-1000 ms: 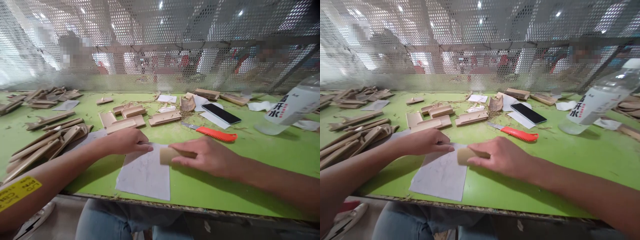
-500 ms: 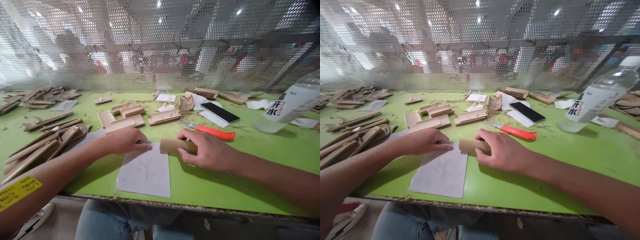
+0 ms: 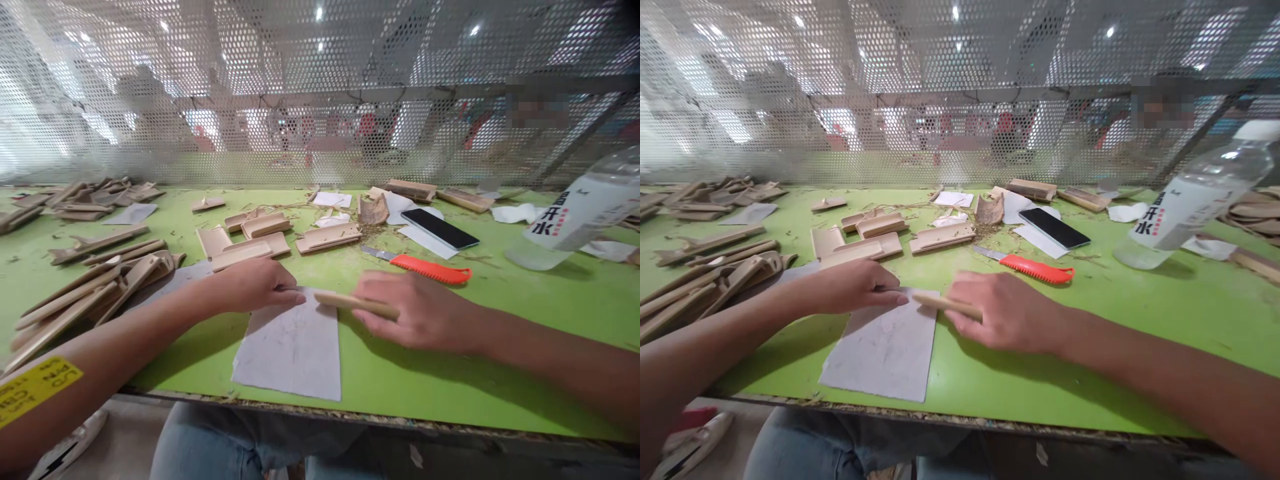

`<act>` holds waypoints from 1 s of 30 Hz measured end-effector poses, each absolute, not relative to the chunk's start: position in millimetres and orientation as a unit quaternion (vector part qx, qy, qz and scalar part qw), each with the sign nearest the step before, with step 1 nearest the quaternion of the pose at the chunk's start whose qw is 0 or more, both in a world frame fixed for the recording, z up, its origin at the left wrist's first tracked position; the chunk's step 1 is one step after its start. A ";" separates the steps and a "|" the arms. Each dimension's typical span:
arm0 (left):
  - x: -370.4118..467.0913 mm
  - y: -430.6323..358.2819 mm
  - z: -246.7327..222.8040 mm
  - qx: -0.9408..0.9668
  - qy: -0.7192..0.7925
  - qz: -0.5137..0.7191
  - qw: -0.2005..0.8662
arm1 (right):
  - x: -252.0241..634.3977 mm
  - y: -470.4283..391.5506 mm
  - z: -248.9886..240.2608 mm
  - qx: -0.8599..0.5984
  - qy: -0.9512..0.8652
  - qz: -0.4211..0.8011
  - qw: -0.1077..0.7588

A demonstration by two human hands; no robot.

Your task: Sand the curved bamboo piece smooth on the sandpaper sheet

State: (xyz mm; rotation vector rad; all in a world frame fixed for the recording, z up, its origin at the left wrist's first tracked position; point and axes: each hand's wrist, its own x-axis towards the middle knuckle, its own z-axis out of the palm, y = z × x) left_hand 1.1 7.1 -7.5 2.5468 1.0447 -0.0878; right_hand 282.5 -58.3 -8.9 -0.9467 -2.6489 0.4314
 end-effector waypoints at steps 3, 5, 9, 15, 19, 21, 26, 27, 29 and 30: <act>1.7 5.6 -5.2 0.906 0.373 -0.040 0.196 | 280.1 -60.8 -5.5 -0.284 -0.928 0.207 0.123; 1.9 5.7 -5.5 0.904 0.377 -0.036 0.199 | 279.3 -60.1 -5.7 -0.312 -0.918 0.205 0.134; 0.9 7.5 -7.7 0.901 0.380 -0.034 0.204 | 280.2 -56.6 -8.8 -0.377 -0.893 0.200 0.144; -0.7 8.3 -6.7 0.901 0.374 -0.036 0.219 | 283.7 -49.4 -7.2 -0.382 -0.861 0.320 0.099; -1.5 8.8 -4.6 0.903 0.374 -0.042 0.208 | 283.3 -46.9 -5.1 -0.423 -0.846 0.304 0.108; -2.1 9.6 -4.1 0.906 0.368 -0.045 0.205 | 282.9 -46.8 -4.8 -0.364 -0.862 0.343 0.081; -4.3 11.2 -4.9 0.905 0.370 -0.039 0.205 | 283.6 -41.5 -6.4 -0.365 -0.875 0.303 0.103; -4.7 11.3 -5.2 0.906 0.369 -0.035 0.206 | 283.0 -41.8 -6.2 -0.372 -0.874 0.294 0.110; -5.4 11.5 -6.1 0.907 0.364 -0.030 0.209 | 280.6 -44.9 -5.5 -0.345 -0.880 0.312 0.102; -5.5 11.5 -6.6 0.908 0.361 -0.028 0.210 | 279.3 -46.8 -5.1 -0.315 -0.883 0.336 0.089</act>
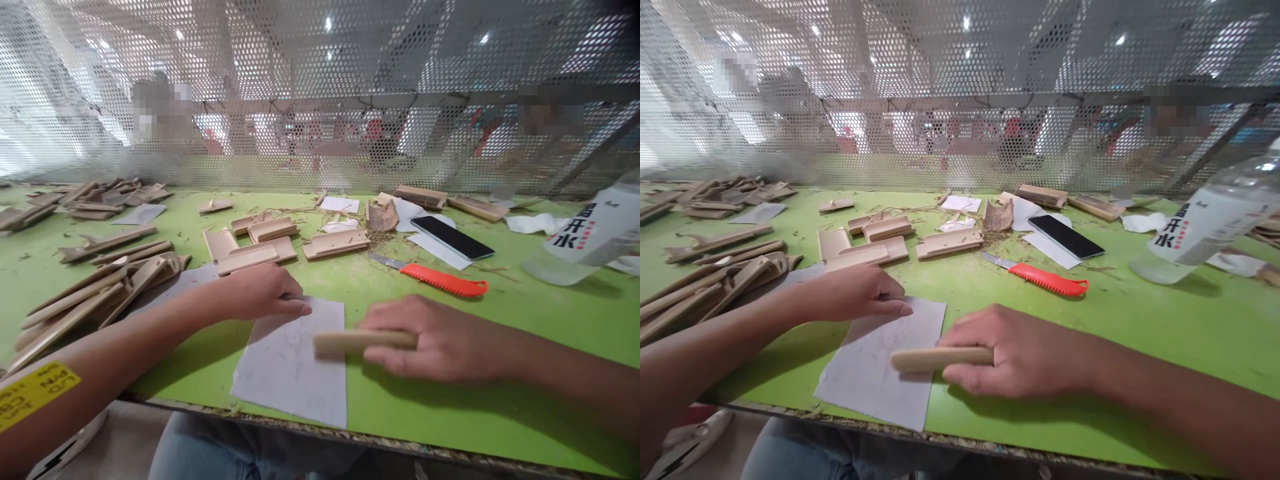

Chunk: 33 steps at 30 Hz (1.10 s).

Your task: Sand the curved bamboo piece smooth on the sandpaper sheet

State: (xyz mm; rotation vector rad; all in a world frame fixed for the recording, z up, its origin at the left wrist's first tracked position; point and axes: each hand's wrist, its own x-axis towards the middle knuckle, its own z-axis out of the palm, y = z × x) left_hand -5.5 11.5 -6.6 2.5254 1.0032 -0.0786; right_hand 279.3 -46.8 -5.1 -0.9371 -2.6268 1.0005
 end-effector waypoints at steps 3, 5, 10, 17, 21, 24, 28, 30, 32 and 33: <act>-5.3 11.4 -7.7 0.908 0.360 -0.026 0.212 | 278.0 -48.3 -5.8 -0.279 -0.891 0.351 0.072; -4.6 10.7 -7.2 0.906 0.366 -0.024 0.211 | 279.2 -45.5 -7.6 -0.328 -0.887 0.310 0.102; -2.3 8.2 -3.7 0.903 0.373 -0.036 0.213 | 280.7 -44.7 -9.0 -0.304 -0.903 0.280 0.117; -1.9 10.0 -6.6 0.900 0.376 -0.028 0.219 | 282.1 -45.7 -12.6 -0.328 -0.899 0.261 0.130; -1.6 9.2 -5.7 0.902 0.371 -0.032 0.218 | 280.6 -48.9 -11.9 -0.266 -0.922 0.263 0.100; -1.3 8.0 -4.7 0.898 0.379 -0.038 0.218 | 283.4 -45.5 -12.9 -0.289 -0.927 0.219 0.099; -2.4 7.7 -3.8 0.901 0.379 -0.042 0.207 | 284.0 -45.1 -12.4 -0.310 -0.933 0.154 0.095; -3.1 8.2 -3.8 0.903 0.375 -0.045 0.204 | 281.9 -48.5 -10.5 -0.263 -0.940 0.205 0.079; -3.4 8.7 -4.1 0.903 0.376 -0.046 0.202 | 280.0 -50.4 -8.9 -0.260 -0.936 0.225 0.080; -3.3 8.8 -4.1 0.903 0.377 -0.046 0.200 | 279.3 -50.5 -8.4 -0.272 -0.931 0.227 0.086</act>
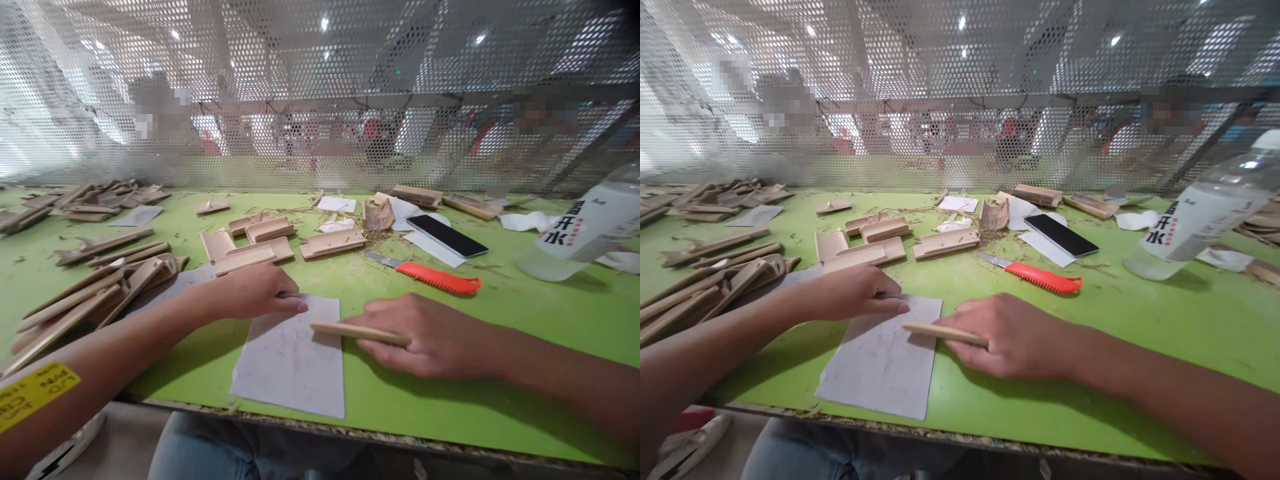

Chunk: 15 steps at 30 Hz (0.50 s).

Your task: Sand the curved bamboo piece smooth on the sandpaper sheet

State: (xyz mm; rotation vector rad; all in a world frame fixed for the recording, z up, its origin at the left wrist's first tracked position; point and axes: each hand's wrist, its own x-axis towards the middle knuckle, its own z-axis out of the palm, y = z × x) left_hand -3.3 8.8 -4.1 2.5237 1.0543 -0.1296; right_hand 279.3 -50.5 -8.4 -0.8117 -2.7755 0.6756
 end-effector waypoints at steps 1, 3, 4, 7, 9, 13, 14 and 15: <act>-3.2 8.7 -3.7 0.902 0.380 -0.046 0.199 | 278.7 -50.3 -7.8 -0.294 -0.925 0.223 0.096; -2.9 7.8 -1.7 0.901 0.383 -0.045 0.198 | 277.2 -50.6 -6.0 -0.332 -0.911 0.214 0.116; -2.8 7.1 -0.3 0.901 0.383 -0.045 0.199 | 276.1 -51.7 -4.6 -0.340 -0.907 0.215 0.122; -3.1 5.6 3.4 0.903 0.379 -0.046 0.198 | 272.9 -57.2 -0.3 -0.282 -0.915 0.269 0.108; -3.7 6.1 3.7 0.903 0.380 -0.046 0.194 | 272.9 -58.4 0.4 -0.270 -0.912 0.291 0.101; -4.7 9.0 1.7 0.899 0.395 -0.044 0.185 | 277.5 -52.9 -3.7 -0.349 -0.890 0.270 0.112; -4.6 9.2 2.1 0.898 0.396 -0.045 0.185 | 278.4 -52.0 -4.6 -0.360 -0.888 0.262 0.116; -4.4 9.0 3.1 0.899 0.395 -0.045 0.186 | 279.0 -51.9 -5.1 -0.361 -0.888 0.259 0.119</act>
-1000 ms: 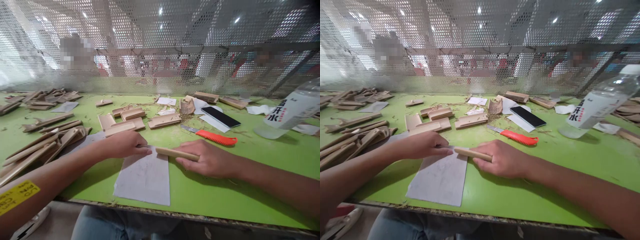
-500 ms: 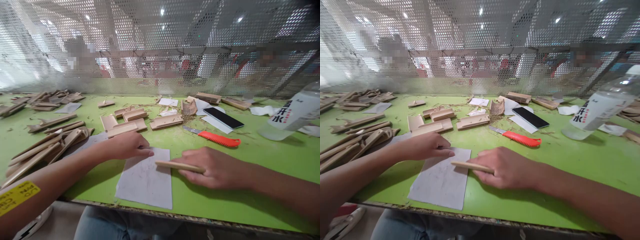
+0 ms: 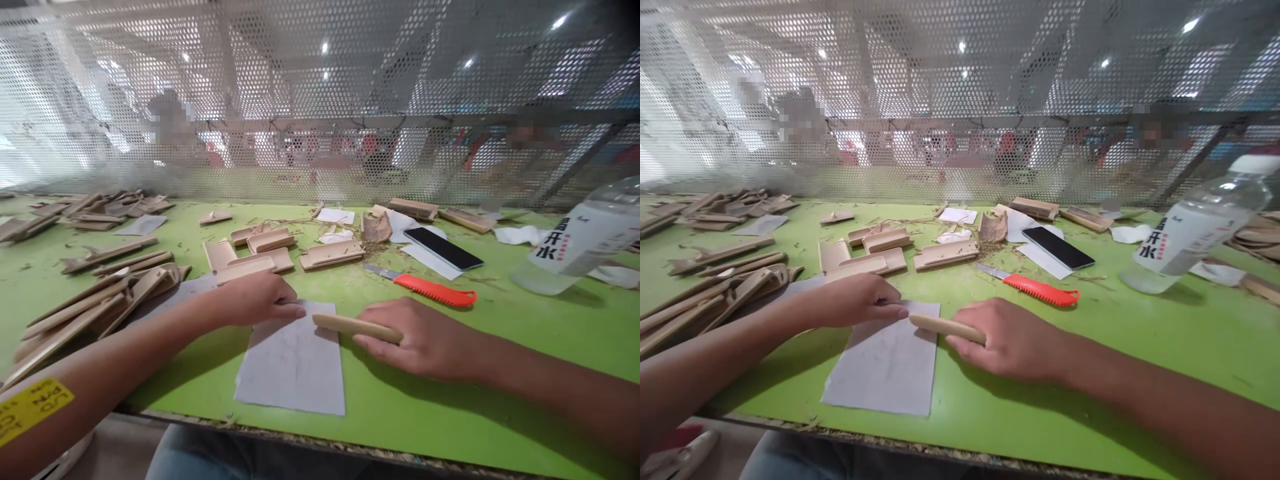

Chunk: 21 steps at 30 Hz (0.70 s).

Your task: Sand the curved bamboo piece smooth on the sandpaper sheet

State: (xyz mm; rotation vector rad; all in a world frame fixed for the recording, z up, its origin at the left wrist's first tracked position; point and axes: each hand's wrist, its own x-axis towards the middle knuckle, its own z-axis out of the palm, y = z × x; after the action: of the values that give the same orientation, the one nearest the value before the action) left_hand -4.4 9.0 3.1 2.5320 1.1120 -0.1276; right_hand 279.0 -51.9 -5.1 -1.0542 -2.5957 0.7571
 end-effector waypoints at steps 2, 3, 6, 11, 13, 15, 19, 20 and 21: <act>-3.7 7.6 6.1 0.901 0.387 -0.047 0.190 | 279.1 -52.9 -4.9 -0.339 -0.893 0.271 0.120; -3.3 6.8 7.6 0.902 0.383 -0.048 0.194 | 279.1 -53.4 -4.4 -0.322 -0.896 0.283 0.118; -3.4 5.9 9.4 0.902 0.381 -0.043 0.199 | 279.6 -51.9 -2.7 -0.328 -0.887 0.306 0.112; -7.4 9.2 5.9 0.899 0.393 -0.035 0.191 | 275.3 -51.2 -1.6 -0.422 -0.836 0.328 0.121; -8.9 8.9 5.2 0.902 0.385 -0.028 0.191 | 271.6 -54.1 -2.2 -0.392 -0.844 0.351 0.104; -9.6 7.5 5.0 0.906 0.379 -0.021 0.188 | 269.9 -55.1 -3.6 -0.366 -0.851 0.367 0.086; -9.0 5.7 4.9 0.908 0.375 -0.019 0.188 | 272.8 -49.3 -4.8 -0.417 -0.842 0.322 0.122; -8.7 5.9 4.9 0.908 0.373 -0.019 0.192 | 273.5 -48.5 -4.0 -0.427 -0.840 0.309 0.132; -8.3 6.2 5.1 0.907 0.371 -0.017 0.198 | 273.8 -48.5 -2.8 -0.426 -0.841 0.305 0.135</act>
State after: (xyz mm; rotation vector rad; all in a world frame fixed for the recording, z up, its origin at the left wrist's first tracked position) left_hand -8.3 6.2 5.1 2.5398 1.0371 -0.0477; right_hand 273.8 -48.5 -2.8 -1.2332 -2.4378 0.8829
